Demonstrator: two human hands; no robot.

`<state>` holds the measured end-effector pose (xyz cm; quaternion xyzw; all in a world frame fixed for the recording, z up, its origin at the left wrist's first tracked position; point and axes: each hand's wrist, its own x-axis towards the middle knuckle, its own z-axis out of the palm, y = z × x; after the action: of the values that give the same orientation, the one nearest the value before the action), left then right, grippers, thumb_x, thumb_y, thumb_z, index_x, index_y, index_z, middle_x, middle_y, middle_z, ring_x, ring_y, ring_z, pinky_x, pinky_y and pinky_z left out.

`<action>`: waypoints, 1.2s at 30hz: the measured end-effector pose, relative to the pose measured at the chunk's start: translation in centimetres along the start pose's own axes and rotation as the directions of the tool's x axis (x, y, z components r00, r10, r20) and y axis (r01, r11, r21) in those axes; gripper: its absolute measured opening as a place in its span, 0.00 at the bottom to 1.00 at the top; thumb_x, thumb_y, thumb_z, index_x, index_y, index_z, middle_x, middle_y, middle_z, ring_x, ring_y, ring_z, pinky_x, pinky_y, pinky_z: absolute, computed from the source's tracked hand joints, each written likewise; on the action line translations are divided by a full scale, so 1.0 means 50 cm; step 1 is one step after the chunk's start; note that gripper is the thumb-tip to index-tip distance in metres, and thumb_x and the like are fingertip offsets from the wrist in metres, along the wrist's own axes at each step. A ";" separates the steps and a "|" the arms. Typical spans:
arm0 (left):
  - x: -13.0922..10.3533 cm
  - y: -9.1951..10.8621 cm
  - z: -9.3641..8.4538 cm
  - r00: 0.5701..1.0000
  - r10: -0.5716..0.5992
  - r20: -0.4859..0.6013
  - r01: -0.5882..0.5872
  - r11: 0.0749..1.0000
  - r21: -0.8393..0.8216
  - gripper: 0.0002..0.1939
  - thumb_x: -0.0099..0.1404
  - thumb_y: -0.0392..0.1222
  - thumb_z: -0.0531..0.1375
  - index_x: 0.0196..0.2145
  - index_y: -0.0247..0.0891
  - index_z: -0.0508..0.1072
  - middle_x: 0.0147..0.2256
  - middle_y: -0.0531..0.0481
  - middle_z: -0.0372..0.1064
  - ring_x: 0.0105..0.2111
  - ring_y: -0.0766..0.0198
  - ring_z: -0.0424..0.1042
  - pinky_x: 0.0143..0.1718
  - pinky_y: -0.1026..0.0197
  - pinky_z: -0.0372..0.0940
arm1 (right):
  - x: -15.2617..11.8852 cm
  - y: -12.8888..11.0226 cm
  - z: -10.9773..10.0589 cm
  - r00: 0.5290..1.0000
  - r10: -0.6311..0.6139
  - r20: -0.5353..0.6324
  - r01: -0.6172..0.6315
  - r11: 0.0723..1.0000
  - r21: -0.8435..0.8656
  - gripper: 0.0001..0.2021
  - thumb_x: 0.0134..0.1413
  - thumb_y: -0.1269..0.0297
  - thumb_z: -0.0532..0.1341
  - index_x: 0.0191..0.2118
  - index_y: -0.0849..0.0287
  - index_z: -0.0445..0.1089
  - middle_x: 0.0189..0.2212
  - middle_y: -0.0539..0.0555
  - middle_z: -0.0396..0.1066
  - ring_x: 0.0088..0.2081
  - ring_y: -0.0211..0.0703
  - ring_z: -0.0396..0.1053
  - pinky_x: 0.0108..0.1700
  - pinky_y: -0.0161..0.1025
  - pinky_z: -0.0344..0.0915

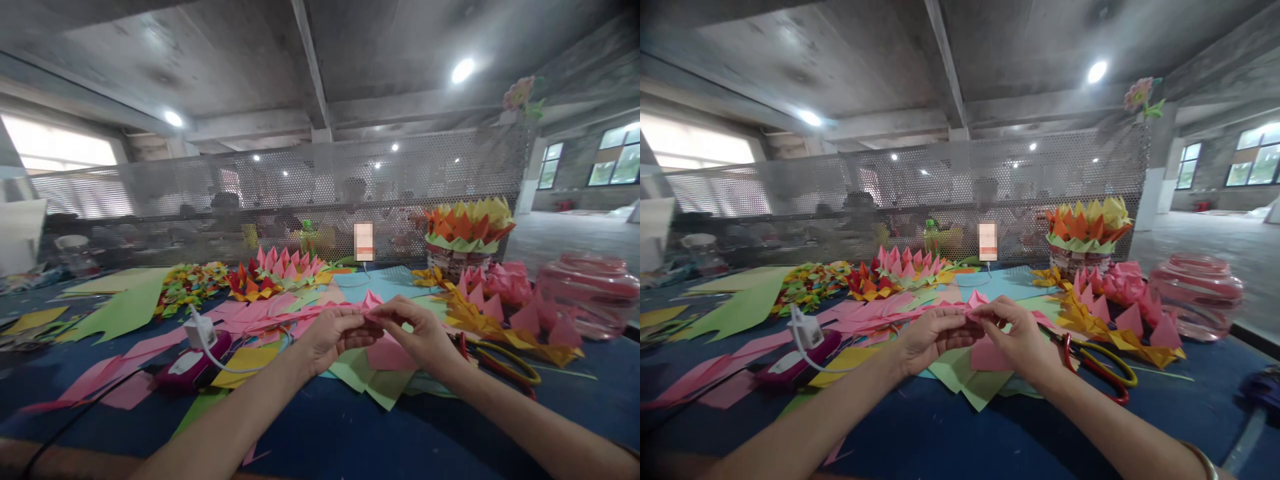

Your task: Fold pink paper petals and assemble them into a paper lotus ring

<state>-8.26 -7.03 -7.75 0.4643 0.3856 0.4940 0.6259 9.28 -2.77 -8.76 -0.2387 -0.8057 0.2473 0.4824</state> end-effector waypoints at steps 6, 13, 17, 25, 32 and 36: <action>0.001 -0.003 -0.001 1.000 0.008 0.006 -0.008 1.000 -0.019 0.12 0.56 0.38 0.62 0.36 0.26 0.75 0.38 0.35 0.74 0.39 0.57 0.74 0.44 0.60 0.66 | -0.001 0.002 -0.001 1.000 -0.014 -0.001 0.014 1.000 0.020 0.08 0.53 0.69 0.57 0.34 0.55 0.74 0.29 0.52 0.68 0.31 0.38 0.67 0.34 0.36 0.64; 0.005 -0.007 -0.005 0.999 0.045 0.015 -0.045 0.999 -0.014 0.13 0.56 0.40 0.63 0.36 0.27 0.75 0.39 0.35 0.73 0.40 0.55 0.74 0.46 0.56 0.65 | -0.002 0.003 -0.005 0.984 -0.175 0.019 0.176 0.982 -0.062 0.12 0.53 0.74 0.56 0.39 0.55 0.73 0.33 0.53 0.65 0.35 0.39 0.65 0.37 0.36 0.64; 0.002 -0.008 -0.003 0.999 0.048 0.020 -0.048 0.999 -0.014 0.12 0.56 0.40 0.63 0.35 0.28 0.75 0.38 0.37 0.74 0.40 0.56 0.74 0.45 0.57 0.65 | -0.001 0.000 -0.005 0.985 -0.173 0.011 0.174 0.979 -0.109 0.12 0.55 0.72 0.56 0.43 0.55 0.72 0.32 0.53 0.66 0.34 0.39 0.65 0.36 0.37 0.64; 0.001 -0.003 0.001 0.999 0.042 0.023 -0.042 0.999 -0.020 0.11 0.56 0.39 0.62 0.34 0.28 0.76 0.36 0.38 0.75 0.38 0.58 0.74 0.45 0.58 0.66 | -0.003 -0.003 -0.008 0.979 -0.206 0.007 0.205 0.972 -0.118 0.11 0.54 0.72 0.58 0.40 0.53 0.74 0.32 0.53 0.68 0.34 0.39 0.67 0.36 0.35 0.65; 0.001 -0.002 0.001 1.000 0.019 0.014 -0.018 1.000 -0.019 0.10 0.56 0.38 0.62 0.34 0.27 0.76 0.35 0.38 0.75 0.36 0.59 0.74 0.43 0.59 0.66 | -0.002 0.010 -0.011 0.967 -0.256 0.010 0.254 0.957 -0.140 0.11 0.51 0.74 0.59 0.38 0.54 0.75 0.33 0.53 0.68 0.35 0.39 0.68 0.37 0.36 0.66; 0.000 -0.004 0.003 1.000 0.018 0.007 -0.018 1.000 -0.020 0.10 0.55 0.37 0.62 0.33 0.27 0.76 0.34 0.38 0.75 0.36 0.58 0.75 0.43 0.58 0.67 | 0.002 0.011 -0.013 0.954 -0.299 0.037 0.301 0.938 -0.173 0.13 0.51 0.75 0.58 0.39 0.53 0.74 0.32 0.53 0.69 0.34 0.39 0.67 0.36 0.36 0.65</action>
<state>-8.06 -7.09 -7.92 0.4634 0.3742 0.5018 0.6272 9.90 -2.18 -8.80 -0.1536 -0.8538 0.0998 0.4874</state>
